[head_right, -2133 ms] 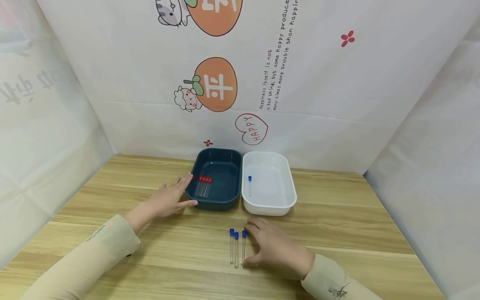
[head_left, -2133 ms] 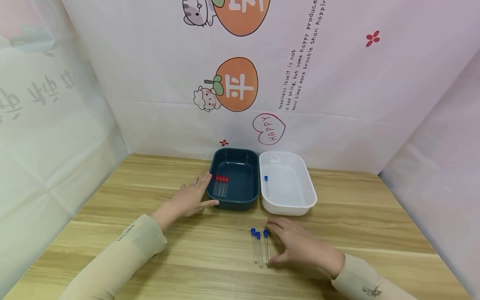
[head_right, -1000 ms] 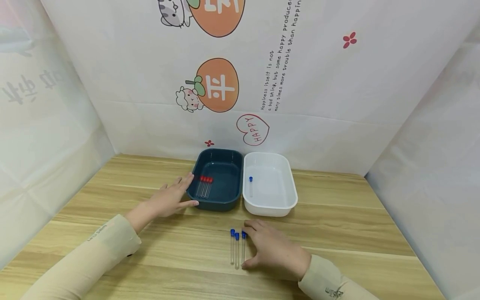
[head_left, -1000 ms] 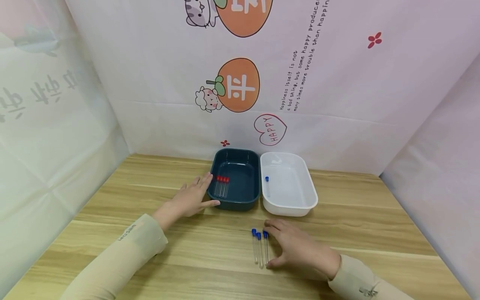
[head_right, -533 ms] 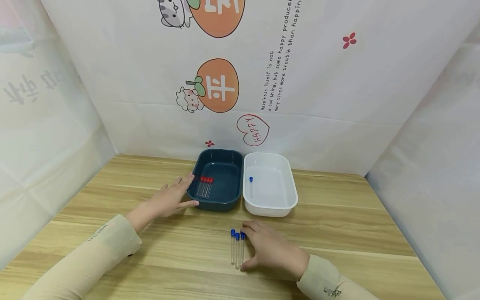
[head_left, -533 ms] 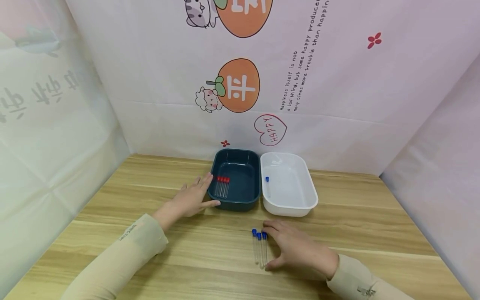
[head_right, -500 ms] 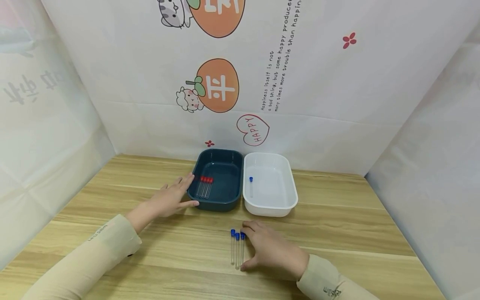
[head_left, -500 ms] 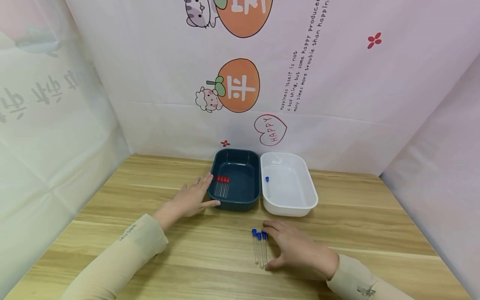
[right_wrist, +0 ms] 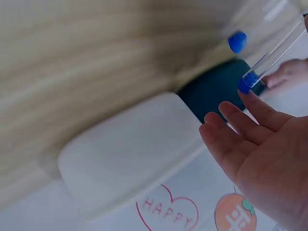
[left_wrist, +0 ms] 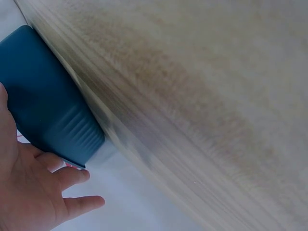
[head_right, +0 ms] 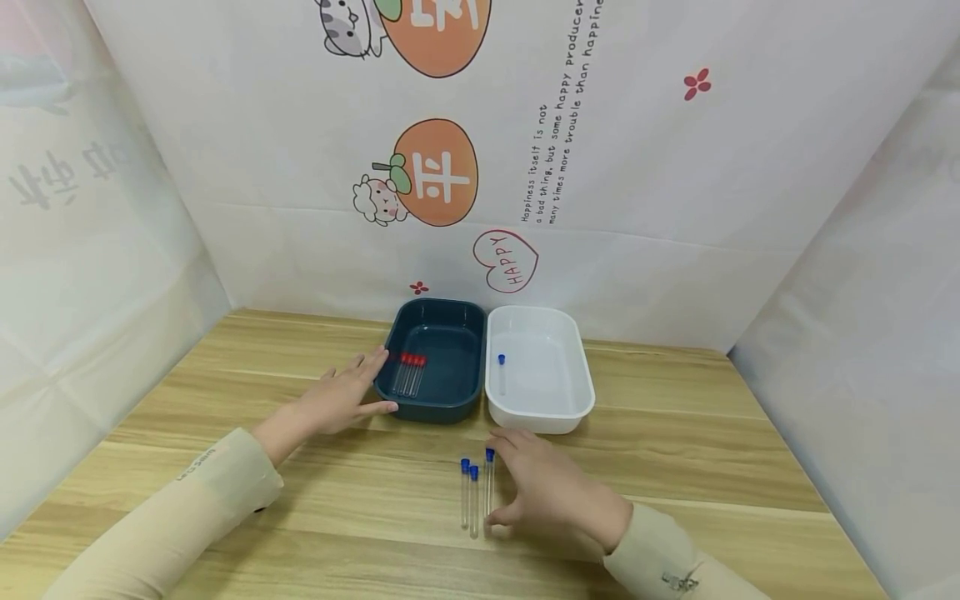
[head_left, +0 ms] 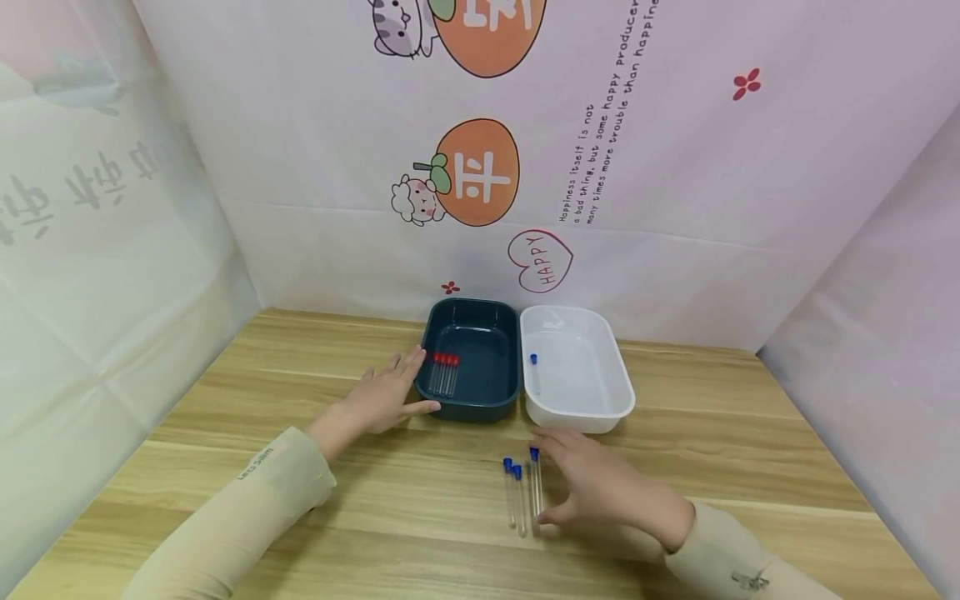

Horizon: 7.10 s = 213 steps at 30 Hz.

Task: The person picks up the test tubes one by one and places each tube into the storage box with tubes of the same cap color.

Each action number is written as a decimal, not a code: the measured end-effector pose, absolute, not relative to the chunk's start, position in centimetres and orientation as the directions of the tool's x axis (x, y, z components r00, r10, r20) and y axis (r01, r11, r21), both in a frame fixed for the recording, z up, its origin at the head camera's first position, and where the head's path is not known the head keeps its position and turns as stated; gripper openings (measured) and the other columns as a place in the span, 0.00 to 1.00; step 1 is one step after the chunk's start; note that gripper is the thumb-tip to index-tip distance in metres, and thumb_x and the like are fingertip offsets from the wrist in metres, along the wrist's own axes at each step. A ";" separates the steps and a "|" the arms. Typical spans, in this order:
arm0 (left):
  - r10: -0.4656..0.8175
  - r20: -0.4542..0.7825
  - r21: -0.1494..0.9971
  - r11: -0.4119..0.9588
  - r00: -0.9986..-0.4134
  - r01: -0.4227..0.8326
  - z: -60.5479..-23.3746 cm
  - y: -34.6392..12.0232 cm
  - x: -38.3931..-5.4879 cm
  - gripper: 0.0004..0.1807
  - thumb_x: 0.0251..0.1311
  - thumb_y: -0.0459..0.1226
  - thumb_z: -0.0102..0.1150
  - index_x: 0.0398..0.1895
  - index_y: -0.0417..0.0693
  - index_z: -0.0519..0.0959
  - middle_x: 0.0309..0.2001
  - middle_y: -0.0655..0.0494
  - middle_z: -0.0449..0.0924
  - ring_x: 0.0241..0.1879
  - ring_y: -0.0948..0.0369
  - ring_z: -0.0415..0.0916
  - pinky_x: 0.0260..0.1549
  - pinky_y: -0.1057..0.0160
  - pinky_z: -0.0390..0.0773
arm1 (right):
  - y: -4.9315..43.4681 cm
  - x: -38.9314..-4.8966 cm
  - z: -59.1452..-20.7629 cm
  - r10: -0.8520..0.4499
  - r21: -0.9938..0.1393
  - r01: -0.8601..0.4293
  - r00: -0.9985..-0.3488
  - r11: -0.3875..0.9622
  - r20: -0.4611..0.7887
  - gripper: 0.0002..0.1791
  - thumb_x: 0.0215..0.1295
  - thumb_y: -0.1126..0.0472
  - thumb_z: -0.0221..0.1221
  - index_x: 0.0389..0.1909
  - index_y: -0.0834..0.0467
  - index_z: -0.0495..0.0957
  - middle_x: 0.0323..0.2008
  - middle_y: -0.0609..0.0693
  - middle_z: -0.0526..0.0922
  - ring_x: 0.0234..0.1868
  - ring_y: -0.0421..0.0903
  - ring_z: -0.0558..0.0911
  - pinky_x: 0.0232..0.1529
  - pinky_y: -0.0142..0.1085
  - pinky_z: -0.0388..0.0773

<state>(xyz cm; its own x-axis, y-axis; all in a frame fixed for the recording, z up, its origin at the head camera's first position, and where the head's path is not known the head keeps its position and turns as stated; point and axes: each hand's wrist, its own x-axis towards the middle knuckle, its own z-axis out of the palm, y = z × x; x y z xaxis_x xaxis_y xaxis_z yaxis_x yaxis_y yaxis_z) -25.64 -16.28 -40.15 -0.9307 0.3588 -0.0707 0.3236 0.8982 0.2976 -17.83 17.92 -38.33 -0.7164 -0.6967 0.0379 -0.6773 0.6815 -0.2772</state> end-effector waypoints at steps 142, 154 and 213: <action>0.374 -0.049 0.301 0.890 -0.926 0.343 -40.3 -16.2 -25.7 0.56 0.68 0.66 0.51 0.84 0.42 0.42 0.83 0.46 0.40 0.78 0.39 0.44 0.69 0.28 0.49 | 18.6 -35.8 -39.2 -0.494 -0.267 -0.425 -0.817 0.865 -0.299 0.50 0.61 0.52 0.71 0.77 0.68 0.59 0.75 0.71 0.59 0.75 0.69 0.59 0.74 0.58 0.55; 0.374 -0.054 0.308 0.888 -0.926 0.341 -40.3 -16.2 -25.6 0.56 0.68 0.66 0.51 0.84 0.42 0.41 0.83 0.45 0.39 0.79 0.39 0.43 0.69 0.28 0.48 | 19.5 -35.4 -38.4 -0.534 -0.291 -0.469 -0.819 0.834 -0.212 0.47 0.62 0.56 0.70 0.77 0.68 0.59 0.74 0.72 0.60 0.74 0.69 0.59 0.74 0.58 0.55; 0.367 -0.051 0.301 0.893 -0.929 0.336 -40.1 -16.2 -25.6 0.56 0.68 0.67 0.52 0.84 0.42 0.42 0.83 0.46 0.40 0.78 0.39 0.45 0.69 0.28 0.50 | 19.8 -21.5 -34.6 -0.581 -0.345 -0.722 -0.690 0.600 0.433 0.20 0.65 0.67 0.67 0.59 0.58 0.82 0.55 0.52 0.85 0.58 0.54 0.82 0.57 0.53 0.79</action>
<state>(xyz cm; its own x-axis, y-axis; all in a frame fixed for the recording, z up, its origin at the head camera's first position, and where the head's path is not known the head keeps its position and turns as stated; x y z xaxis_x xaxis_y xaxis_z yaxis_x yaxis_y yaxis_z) -25.62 -16.20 -40.12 -0.9289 0.3667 -0.0511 0.3358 0.8926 0.3008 -21.52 19.84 -34.60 -0.6897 -0.5807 0.4325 -0.7216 0.6003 -0.3448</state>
